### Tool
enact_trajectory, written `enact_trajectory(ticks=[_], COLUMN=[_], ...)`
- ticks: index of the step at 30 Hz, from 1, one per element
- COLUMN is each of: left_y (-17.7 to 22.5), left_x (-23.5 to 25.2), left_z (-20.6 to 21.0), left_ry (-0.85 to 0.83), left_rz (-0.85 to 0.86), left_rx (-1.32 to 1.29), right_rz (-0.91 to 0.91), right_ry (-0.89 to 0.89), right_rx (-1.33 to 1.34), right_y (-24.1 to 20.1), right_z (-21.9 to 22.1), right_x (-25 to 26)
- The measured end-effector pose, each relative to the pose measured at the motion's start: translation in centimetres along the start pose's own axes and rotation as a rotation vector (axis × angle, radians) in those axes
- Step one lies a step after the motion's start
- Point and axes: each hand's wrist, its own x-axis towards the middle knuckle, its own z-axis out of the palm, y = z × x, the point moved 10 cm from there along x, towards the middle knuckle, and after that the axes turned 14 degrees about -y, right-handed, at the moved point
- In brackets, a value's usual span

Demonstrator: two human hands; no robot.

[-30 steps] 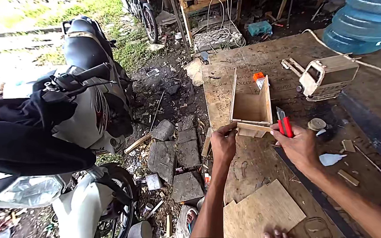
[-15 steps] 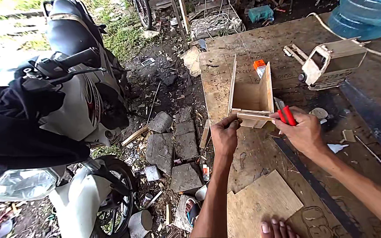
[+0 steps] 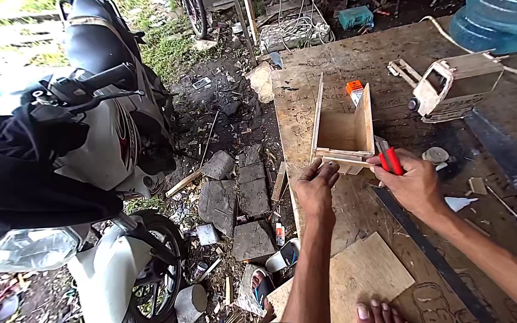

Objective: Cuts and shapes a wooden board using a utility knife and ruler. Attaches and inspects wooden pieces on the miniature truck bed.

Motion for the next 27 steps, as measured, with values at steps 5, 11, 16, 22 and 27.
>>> enact_trajectory(ticks=[5,11,16,22,27], left_y=[-0.8,-1.1,-1.4,-1.6,-1.7], left_x=[-0.4,-0.2,-0.1,0.0,0.0], left_z=[1.4,2.0,2.1,2.3,2.3], left_ry=[0.138,0.188,0.192,0.194,0.196], left_rz=[-0.035,-0.05,-0.057,-0.051,-0.051], left_rx=[-0.148,-0.214,-0.239,-0.251,-0.254], right_rz=[-0.016,-0.004,0.001,0.02,0.032], right_ry=[0.007,0.004,0.008,-0.005,-0.006], right_rx=[0.0,0.03,0.035,0.051,0.035], right_y=[0.1,0.4,0.9,1.4,1.4], right_z=[0.1,-0.1,0.0,-0.1,-0.3], right_x=[0.0,0.1,0.0,0.0,0.1])
